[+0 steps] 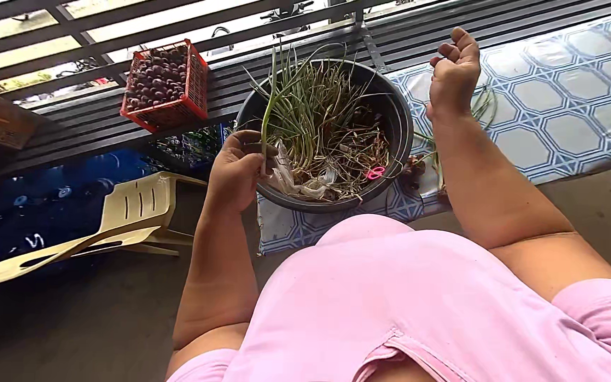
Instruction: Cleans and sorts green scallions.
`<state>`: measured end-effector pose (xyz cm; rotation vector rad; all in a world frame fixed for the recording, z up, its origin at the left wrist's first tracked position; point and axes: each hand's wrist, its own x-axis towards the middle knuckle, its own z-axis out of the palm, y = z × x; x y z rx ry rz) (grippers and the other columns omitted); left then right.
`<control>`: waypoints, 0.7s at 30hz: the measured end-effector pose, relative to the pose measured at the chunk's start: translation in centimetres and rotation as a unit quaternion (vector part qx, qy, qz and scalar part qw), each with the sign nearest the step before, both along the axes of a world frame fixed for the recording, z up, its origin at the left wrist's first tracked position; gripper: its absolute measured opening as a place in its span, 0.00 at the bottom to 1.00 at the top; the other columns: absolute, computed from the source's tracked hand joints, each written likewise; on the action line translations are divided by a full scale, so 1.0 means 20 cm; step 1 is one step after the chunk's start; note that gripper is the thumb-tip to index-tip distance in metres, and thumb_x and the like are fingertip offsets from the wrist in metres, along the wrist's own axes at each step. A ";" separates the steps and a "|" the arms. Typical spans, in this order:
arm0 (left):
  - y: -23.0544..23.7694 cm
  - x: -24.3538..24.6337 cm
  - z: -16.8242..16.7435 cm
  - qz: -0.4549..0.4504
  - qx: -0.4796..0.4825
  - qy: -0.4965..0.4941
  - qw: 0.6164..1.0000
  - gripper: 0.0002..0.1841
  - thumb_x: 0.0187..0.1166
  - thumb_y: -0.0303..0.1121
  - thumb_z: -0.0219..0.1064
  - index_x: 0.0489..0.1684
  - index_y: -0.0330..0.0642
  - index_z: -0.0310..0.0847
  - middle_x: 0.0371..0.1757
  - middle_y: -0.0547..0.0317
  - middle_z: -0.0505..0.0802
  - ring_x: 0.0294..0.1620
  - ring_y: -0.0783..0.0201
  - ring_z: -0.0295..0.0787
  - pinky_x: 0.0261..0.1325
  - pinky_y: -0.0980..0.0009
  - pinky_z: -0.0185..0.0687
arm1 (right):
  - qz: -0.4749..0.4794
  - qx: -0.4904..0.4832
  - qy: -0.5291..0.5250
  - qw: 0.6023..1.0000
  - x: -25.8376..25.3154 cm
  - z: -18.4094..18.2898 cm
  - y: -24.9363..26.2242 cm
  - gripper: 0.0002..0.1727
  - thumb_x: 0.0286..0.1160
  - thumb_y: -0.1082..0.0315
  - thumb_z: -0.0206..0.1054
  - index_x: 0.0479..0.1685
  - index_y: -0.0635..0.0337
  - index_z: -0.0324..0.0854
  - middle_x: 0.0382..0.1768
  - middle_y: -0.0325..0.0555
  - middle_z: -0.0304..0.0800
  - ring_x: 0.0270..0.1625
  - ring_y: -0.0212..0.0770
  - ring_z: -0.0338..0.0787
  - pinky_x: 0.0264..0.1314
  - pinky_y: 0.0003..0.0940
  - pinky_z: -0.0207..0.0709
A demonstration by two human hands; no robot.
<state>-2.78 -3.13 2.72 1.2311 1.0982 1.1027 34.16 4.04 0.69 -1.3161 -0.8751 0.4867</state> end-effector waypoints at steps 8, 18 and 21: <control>0.06 0.28 -0.03 -0.075 0.095 0.061 0.991 0.20 0.73 0.19 0.57 0.65 0.39 0.68 0.45 0.64 0.94 0.36 0.72 0.91 0.41 0.73 0.88 | 0.343 -0.155 -0.025 0.926 -0.35 0.09 -0.23 0.20 0.89 0.55 0.61 0.67 0.59 0.83 0.52 0.41 0.92 0.53 0.31 0.90 0.58 0.31 0.83; 0.17 0.41 -0.27 -0.230 -0.007 0.238 0.943 0.12 0.86 0.24 0.59 0.62 0.35 0.82 0.44 0.56 0.91 0.37 0.71 0.87 0.46 0.70 0.86 | 0.268 -0.136 0.155 0.941 -0.34 0.05 -0.15 0.08 0.85 0.63 0.67 0.52 0.58 0.84 0.31 0.33 0.86 0.29 0.26 0.80 0.33 0.19 0.75; 0.20 0.35 -0.34 -0.228 -0.057 0.391 0.890 0.13 0.89 0.28 0.57 0.56 0.39 0.89 0.45 0.55 0.94 0.41 0.66 0.90 0.52 0.63 0.86 | 0.234 -0.117 0.155 0.953 -0.27 0.07 -0.15 0.09 0.87 0.63 0.66 0.53 0.57 0.84 0.34 0.34 0.86 0.30 0.26 0.81 0.33 0.18 0.75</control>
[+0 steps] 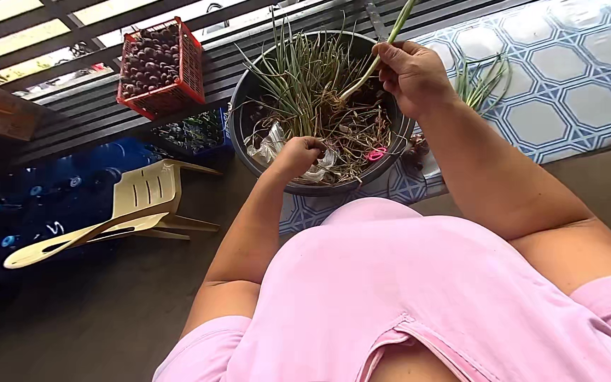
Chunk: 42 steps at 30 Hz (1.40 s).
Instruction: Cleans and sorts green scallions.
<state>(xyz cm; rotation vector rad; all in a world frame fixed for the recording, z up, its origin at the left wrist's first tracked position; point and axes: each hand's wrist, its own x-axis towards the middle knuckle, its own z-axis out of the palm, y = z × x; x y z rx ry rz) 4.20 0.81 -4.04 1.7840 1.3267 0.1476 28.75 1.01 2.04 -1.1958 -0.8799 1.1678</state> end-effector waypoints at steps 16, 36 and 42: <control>0.21 -0.15 -0.22 0.079 0.069 0.201 0.974 0.18 0.82 0.28 0.58 0.66 0.44 0.88 0.66 0.39 0.90 0.73 0.38 0.83 0.74 0.33 0.72 | -0.053 -0.200 -0.291 0.934 0.72 -0.32 -0.25 0.16 0.87 0.57 0.63 0.59 0.60 0.81 0.40 0.35 0.83 0.34 0.23 0.78 0.44 0.25 0.75; 0.27 -0.13 -0.19 0.247 -0.144 -0.037 0.957 0.33 0.78 0.37 0.74 0.81 0.39 0.68 0.67 0.40 0.86 0.66 0.49 0.85 0.67 0.49 0.82 | -0.047 -0.258 -0.449 0.854 0.63 -0.58 -0.22 0.23 0.88 0.60 0.58 0.71 0.65 0.83 0.68 0.70 0.85 0.75 0.70 0.81 0.77 0.74 0.65; 0.26 -0.11 0.11 0.214 -0.138 -0.199 0.947 0.27 0.87 0.38 0.64 0.84 0.45 0.63 0.61 0.50 0.89 0.59 0.59 0.89 0.63 0.58 0.86 | 0.122 0.093 -0.437 0.887 0.06 -0.28 -0.14 0.21 0.86 0.62 0.63 0.71 0.64 0.83 0.63 0.59 0.88 0.62 0.50 0.90 0.70 0.46 0.81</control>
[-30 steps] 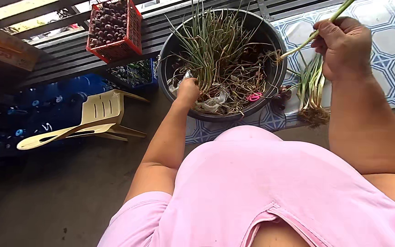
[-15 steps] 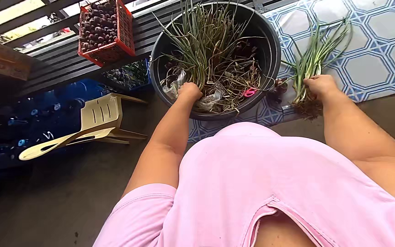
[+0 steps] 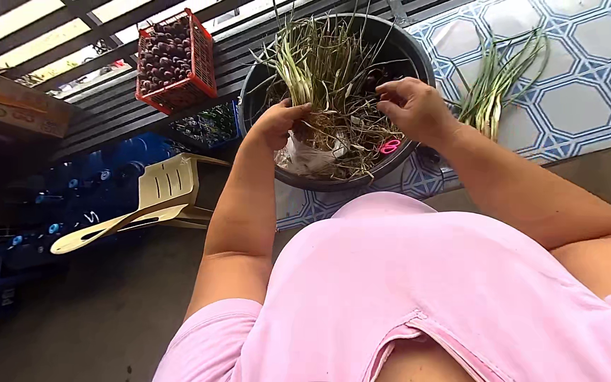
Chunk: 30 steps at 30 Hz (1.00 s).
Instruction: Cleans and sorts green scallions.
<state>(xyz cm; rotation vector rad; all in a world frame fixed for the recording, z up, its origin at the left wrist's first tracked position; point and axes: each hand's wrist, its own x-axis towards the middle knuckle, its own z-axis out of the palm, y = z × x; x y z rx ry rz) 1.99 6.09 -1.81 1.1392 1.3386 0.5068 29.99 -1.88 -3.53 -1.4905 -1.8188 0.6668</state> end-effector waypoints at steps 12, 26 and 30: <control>-0.03 0.12 0.07 -0.035 -0.084 -0.135 0.987 0.25 0.92 0.55 0.47 0.62 0.43 0.79 0.47 0.55 0.93 0.48 0.62 0.92 0.53 0.62 0.89 | 0.129 0.091 -0.031 0.987 -0.41 -0.07 0.12 0.13 0.79 0.68 0.69 0.55 0.67 0.88 0.56 0.60 0.92 0.62 0.58 0.91 0.68 0.57 0.81; 0.12 0.20 -0.03 0.055 0.096 -0.197 0.974 0.38 0.71 0.22 0.66 0.84 0.48 0.53 0.54 0.51 0.86 0.47 0.60 0.88 0.48 0.60 0.88 | 0.161 0.029 -0.235 0.958 -0.13 -0.45 0.08 0.09 0.81 0.70 0.66 0.46 0.64 0.92 0.50 0.64 0.92 0.60 0.65 0.90 0.64 0.66 0.77; 0.12 0.18 0.04 0.029 0.158 -0.110 0.981 0.47 0.61 0.18 0.68 0.88 0.45 0.49 0.63 0.47 0.84 0.54 0.60 0.87 0.54 0.61 0.87 | 0.086 -0.213 -0.309 0.923 -0.12 -0.32 0.15 0.21 0.74 0.74 0.69 0.68 0.59 0.86 0.70 0.70 0.81 0.74 0.73 0.78 0.71 0.77 0.66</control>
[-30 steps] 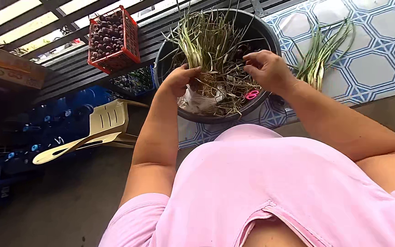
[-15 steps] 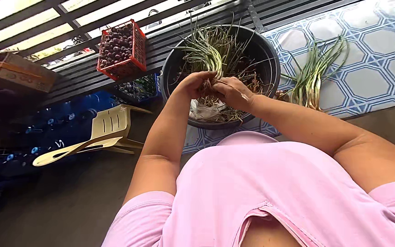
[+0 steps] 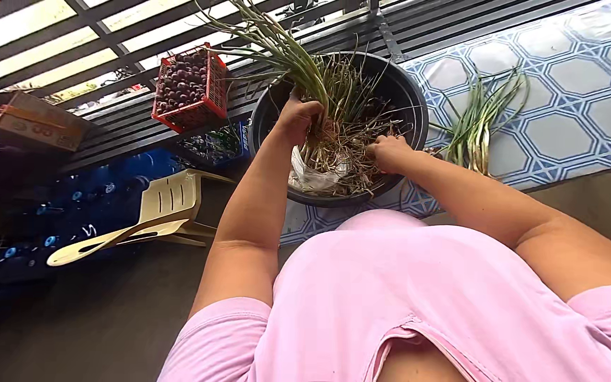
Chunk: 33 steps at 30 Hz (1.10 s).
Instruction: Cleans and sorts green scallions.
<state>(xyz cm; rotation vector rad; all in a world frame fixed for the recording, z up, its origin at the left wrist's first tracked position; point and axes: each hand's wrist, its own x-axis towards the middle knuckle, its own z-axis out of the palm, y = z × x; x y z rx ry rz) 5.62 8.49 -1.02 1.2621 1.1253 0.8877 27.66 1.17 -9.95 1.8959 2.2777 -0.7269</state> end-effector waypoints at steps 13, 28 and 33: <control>-0.19 0.09 -0.03 -0.075 -0.026 0.119 0.990 0.37 0.72 0.26 0.67 0.85 0.40 0.56 0.64 0.44 0.86 0.56 0.56 0.88 0.58 0.56 0.87 | -0.226 0.056 0.479 0.847 -0.15 0.43 0.15 0.13 0.75 0.64 0.76 0.51 0.63 0.89 0.41 0.46 0.94 0.38 0.36 0.92 0.49 0.37 0.87; -0.23 0.07 -0.02 -0.129 -0.036 0.219 0.967 0.38 0.68 0.23 0.75 0.81 0.40 0.62 0.58 0.44 0.87 0.46 0.57 0.87 0.51 0.59 0.85 | 0.194 0.432 0.166 0.865 -0.01 0.30 0.23 0.15 0.84 0.70 0.62 0.60 0.55 0.92 0.59 0.54 0.94 0.69 0.60 0.88 0.69 0.59 0.77; -0.22 0.06 -0.02 -0.125 -0.024 0.216 0.968 0.35 0.69 0.24 0.75 0.79 0.38 0.65 0.59 0.44 0.87 0.51 0.56 0.88 0.56 0.56 0.85 | 0.285 0.447 0.134 0.838 0.03 0.33 0.26 0.10 0.82 0.72 0.63 0.40 0.63 0.91 0.50 0.55 0.95 0.62 0.60 0.91 0.61 0.58 0.79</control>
